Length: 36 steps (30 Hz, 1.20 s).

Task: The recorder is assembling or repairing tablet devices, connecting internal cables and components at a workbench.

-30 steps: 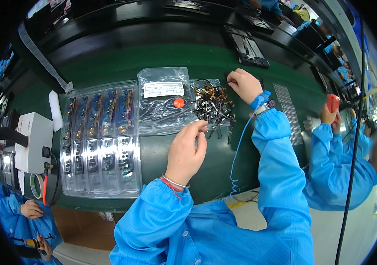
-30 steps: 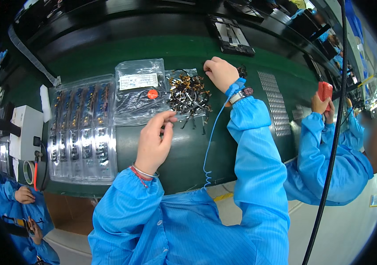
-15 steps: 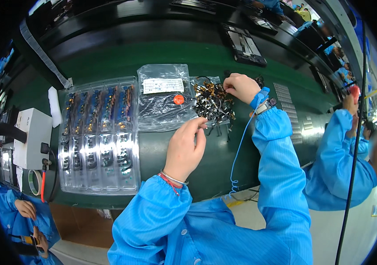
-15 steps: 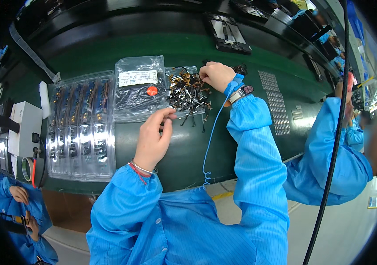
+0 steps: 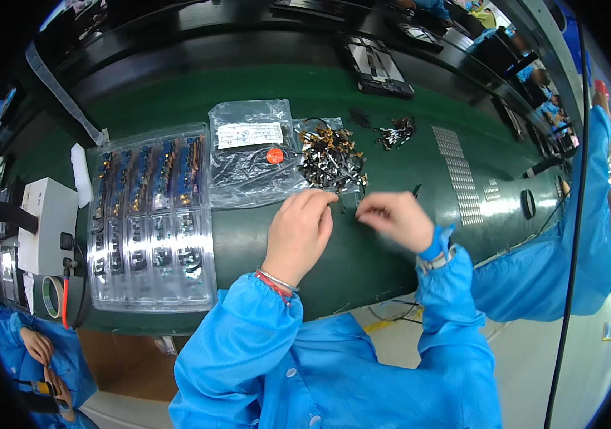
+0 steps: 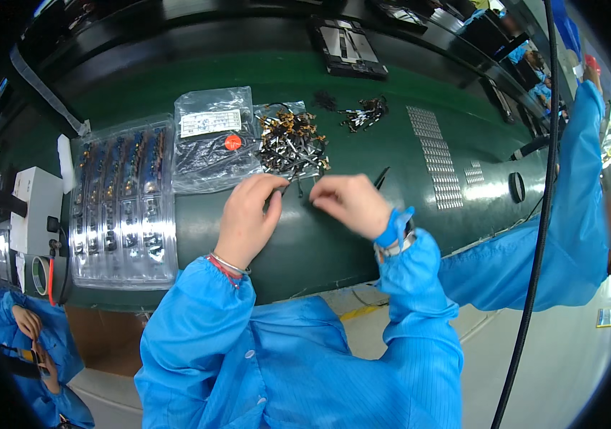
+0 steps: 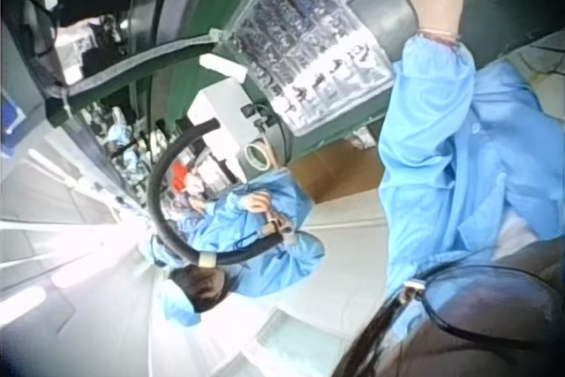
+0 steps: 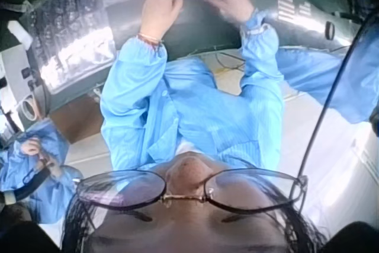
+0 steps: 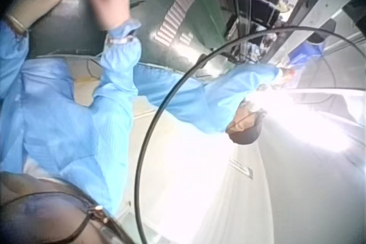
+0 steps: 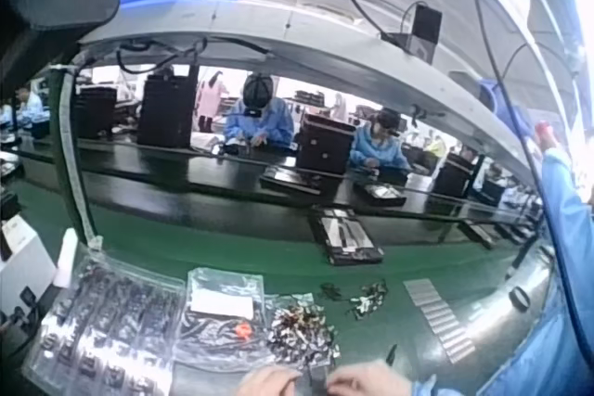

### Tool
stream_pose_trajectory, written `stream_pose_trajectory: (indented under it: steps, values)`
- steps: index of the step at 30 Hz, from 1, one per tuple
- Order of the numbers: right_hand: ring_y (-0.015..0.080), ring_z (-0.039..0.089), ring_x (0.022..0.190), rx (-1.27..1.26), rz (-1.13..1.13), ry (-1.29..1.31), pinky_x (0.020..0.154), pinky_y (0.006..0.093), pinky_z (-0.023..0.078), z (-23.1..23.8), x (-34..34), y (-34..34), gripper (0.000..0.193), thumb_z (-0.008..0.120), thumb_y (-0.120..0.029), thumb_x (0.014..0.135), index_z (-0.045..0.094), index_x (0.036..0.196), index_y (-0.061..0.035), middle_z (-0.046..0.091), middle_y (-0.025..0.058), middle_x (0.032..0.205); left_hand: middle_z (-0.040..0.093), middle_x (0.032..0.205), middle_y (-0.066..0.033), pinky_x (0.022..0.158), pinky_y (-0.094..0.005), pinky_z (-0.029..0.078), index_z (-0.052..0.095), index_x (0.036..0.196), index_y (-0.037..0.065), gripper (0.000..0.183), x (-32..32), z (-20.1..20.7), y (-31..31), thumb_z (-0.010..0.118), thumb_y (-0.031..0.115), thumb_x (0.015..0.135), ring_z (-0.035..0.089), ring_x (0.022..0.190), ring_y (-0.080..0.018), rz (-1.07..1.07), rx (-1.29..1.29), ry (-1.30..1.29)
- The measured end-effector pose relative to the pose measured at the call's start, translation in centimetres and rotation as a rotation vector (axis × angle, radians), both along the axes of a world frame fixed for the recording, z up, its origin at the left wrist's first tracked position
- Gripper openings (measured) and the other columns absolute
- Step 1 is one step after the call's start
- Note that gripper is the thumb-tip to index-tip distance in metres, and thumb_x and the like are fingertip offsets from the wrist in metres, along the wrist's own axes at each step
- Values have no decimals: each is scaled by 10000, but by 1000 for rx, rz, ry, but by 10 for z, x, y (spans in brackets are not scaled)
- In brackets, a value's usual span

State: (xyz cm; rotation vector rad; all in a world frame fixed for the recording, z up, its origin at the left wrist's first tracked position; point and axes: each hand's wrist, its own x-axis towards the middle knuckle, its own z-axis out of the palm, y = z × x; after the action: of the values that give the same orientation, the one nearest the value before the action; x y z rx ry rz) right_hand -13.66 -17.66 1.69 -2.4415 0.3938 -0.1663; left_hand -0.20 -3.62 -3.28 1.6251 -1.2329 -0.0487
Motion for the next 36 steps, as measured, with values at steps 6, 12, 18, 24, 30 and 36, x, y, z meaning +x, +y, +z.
stream_pose_trajectory:
  steps: [6,12,18,24,30,36]
  values:
    - [201,562,643,27,-117,-124,588,288,460,-18,-5,23,136,642,-76,741,629,871,-40,574,77,730,590,865,-112,735,-374,446,596,887,45,134,2,0,-2,529,29,772,560,824,-304,18,-21,133]
    - [155,550,579,-166,-441,-173,550,284,442,-38,20,-20,180,672,-165,723,621,813,-18,575,66,651,591,863,-124,735,-373,445,596,888,33,128,1,1,3,520,38,784,563,827,-303,27,6,229]
    - [123,531,538,81,-393,-79,525,268,434,-28,24,-29,161,648,-167,725,627,759,-11,608,53,666,600,873,-125,746,-371,452,601,888,34,134,1,-1,4,512,42,787,568,843,-301,-37,-14,243]
    - [15,430,535,197,-332,-195,479,182,345,-7,33,-21,123,639,-117,754,617,792,-2,573,-12,656,581,1051,-70,879,-369,393,602,975,27,231,-5,-11,-19,565,129,771,523,1017,-238,-71,-10,-401]
    - [197,583,654,-92,-309,-219,593,301,461,7,49,-8,121,642,-112,727,644,813,-28,596,95,730,507,756,-9,700,-298,394,549,699,114,30,-7,-3,-41,521,127,699,505,781,-168,-69,-79,-637]
    - [179,565,673,-273,-346,-432,563,287,451,12,39,-6,134,669,-59,712,684,846,-64,557,74,763,560,720,8,576,-279,398,621,810,112,98,1,-1,-30,534,148,785,526,699,-145,-47,-29,-313]
